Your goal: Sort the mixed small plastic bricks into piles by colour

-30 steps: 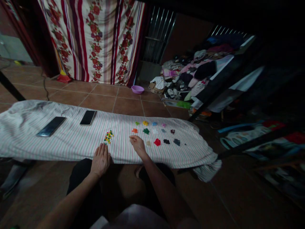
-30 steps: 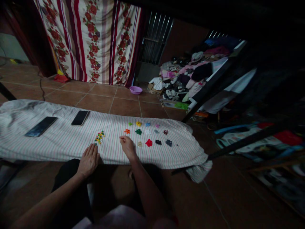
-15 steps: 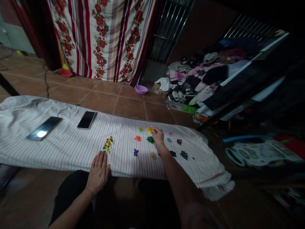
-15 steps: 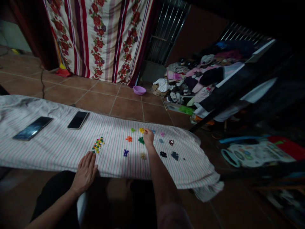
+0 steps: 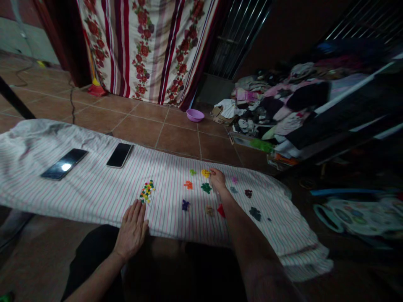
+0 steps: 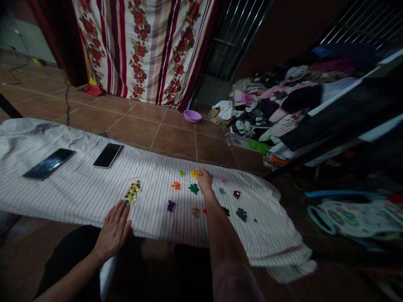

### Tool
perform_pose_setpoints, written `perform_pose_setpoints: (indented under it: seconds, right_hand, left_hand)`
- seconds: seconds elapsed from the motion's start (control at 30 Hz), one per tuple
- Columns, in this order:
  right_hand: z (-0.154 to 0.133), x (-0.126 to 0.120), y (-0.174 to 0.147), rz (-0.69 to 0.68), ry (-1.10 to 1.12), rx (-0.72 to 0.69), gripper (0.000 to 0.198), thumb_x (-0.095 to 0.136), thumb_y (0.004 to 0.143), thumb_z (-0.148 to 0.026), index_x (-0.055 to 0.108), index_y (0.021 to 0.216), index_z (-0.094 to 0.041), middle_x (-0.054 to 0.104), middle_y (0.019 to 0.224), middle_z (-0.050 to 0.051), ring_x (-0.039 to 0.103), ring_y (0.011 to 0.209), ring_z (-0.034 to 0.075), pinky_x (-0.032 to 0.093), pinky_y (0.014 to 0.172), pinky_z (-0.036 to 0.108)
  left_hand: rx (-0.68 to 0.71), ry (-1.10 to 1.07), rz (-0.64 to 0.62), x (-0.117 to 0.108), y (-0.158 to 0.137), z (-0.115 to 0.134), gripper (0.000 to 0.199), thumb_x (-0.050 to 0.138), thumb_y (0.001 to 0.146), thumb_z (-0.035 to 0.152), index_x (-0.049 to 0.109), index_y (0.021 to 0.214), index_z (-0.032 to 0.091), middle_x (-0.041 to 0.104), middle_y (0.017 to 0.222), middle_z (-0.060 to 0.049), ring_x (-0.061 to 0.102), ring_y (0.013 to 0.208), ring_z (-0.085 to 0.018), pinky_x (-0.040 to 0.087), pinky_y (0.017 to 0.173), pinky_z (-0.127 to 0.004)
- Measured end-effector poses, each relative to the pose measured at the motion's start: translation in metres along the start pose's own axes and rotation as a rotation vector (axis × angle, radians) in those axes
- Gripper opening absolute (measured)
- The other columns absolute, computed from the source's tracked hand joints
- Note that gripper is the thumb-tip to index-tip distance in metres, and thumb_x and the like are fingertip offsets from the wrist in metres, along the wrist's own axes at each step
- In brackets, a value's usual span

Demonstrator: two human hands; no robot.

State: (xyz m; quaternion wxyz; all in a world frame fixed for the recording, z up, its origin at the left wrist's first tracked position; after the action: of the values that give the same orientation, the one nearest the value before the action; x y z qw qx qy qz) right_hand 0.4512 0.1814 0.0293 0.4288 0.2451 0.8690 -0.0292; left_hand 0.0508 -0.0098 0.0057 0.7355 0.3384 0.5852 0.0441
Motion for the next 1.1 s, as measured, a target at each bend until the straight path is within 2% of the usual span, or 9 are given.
perform_pose_setpoints:
  seconds: [0.13,0.27,0.4,0.53,0.6,0.67,0.8,0.93,1.1]
  right_hand:
    - [-0.002,-0.005,-0.006,0.002,0.029,-0.021,0.040,0.043,0.072,-0.013,0.073,0.099,-0.017,0.073,0.097,0.007,0.065,0.098,0.020,0.048,0.092,0.032]
    - [-0.031,-0.014,-0.030,0.082,0.053,-0.166,0.036,0.041,0.077,-0.018,0.072,0.096,-0.015,0.071,0.097,0.011,0.064,0.096,0.022,0.048,0.092,0.037]
    - [-0.090,0.003,-0.086,0.008,0.196,-0.406,0.030,0.043,0.084,-0.025,0.070,0.096,-0.018,0.069,0.097,0.009,0.063,0.092,0.020,0.051,0.084,0.033]
    - [-0.148,0.041,-0.161,-0.196,0.331,-0.581,0.026,0.047,0.086,-0.025,0.069,0.098,-0.019,0.065,0.089,0.006,0.063,0.079,0.016,0.052,0.075,0.028]
    - [-0.166,0.065,-0.194,-0.298,0.378,-0.597,0.024,0.048,0.088,-0.026,0.069,0.099,-0.019,0.064,0.089,0.006,0.062,0.076,0.015,0.052,0.069,0.026]
    - [-0.179,0.089,-0.220,-0.380,0.384,-0.590,0.023,0.050,0.089,-0.026,0.068,0.101,-0.021,0.063,0.092,0.005,0.062,0.076,0.014,0.052,0.072,0.026]
    - [-0.186,0.120,-0.242,-0.396,0.266,-0.516,0.023,0.051,0.088,-0.023,0.069,0.104,-0.024,0.064,0.096,0.004,0.062,0.082,0.014,0.051,0.077,0.026]
    - [-0.183,0.127,-0.245,-0.360,0.130,-0.444,0.028,0.049,0.089,-0.019,0.069,0.108,-0.023,0.064,0.098,0.005,0.061,0.085,0.015,0.049,0.080,0.025]
    - [-0.187,0.126,-0.249,-0.378,-0.011,-0.440,0.033,0.047,0.090,-0.020,0.066,0.117,-0.026,0.063,0.100,0.004,0.060,0.093,0.015,0.047,0.083,0.023]
  left_hand:
    - [0.032,0.006,0.037,-0.005,0.002,0.003,0.060,0.042,0.092,0.029,0.028,0.146,0.007,0.048,0.142,-0.020,0.029,0.143,-0.029,0.031,0.111,-0.045]
    - [0.021,-0.002,0.032,-0.008,0.004,0.003,0.055,0.042,0.092,0.028,0.035,0.143,0.008,0.050,0.140,-0.018,0.030,0.142,-0.028,0.031,0.111,-0.045]
    - [-0.014,-0.034,-0.001,-0.007,0.005,0.001,0.051,0.040,0.093,0.029,0.042,0.138,0.006,0.049,0.142,-0.018,0.030,0.142,-0.028,0.029,0.113,-0.045]
    - [-0.048,-0.041,-0.041,-0.003,0.004,-0.001,0.049,0.040,0.093,0.029,0.045,0.137,0.006,0.047,0.144,-0.017,0.027,0.143,-0.027,0.027,0.114,-0.045]
    - [-0.056,-0.037,-0.053,-0.001,0.004,-0.002,0.049,0.039,0.094,0.029,0.045,0.137,0.007,0.046,0.145,-0.016,0.026,0.144,-0.027,0.027,0.114,-0.045]
    - [-0.057,-0.031,-0.054,-0.001,0.003,-0.002,0.048,0.039,0.094,0.029,0.046,0.137,0.008,0.046,0.145,-0.014,0.026,0.144,-0.027,0.027,0.114,-0.045]
    - [-0.057,-0.010,-0.054,-0.002,0.005,-0.002,0.047,0.038,0.094,0.029,0.047,0.136,0.009,0.046,0.145,-0.012,0.029,0.143,-0.027,0.029,0.113,-0.044]
    - [-0.085,-0.020,-0.081,-0.001,0.006,-0.004,0.047,0.037,0.094,0.029,0.048,0.136,0.009,0.048,0.144,-0.012,0.033,0.141,-0.028,0.030,0.112,-0.044]
    - [-0.112,-0.065,-0.102,-0.001,0.006,-0.005,0.047,0.037,0.094,0.028,0.049,0.135,0.010,0.048,0.144,-0.011,0.032,0.141,-0.029,0.029,0.113,-0.045]
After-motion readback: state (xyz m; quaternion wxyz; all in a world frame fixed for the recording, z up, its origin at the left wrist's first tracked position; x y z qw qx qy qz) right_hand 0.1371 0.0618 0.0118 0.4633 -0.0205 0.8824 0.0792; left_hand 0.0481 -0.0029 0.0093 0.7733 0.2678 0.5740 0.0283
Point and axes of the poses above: each hand's wrist, its own y-axis towards the middle knuckle, its own x-axis out of the palm, z = x × y, the point moved 9 cm from there along y, towards the middle knuckle
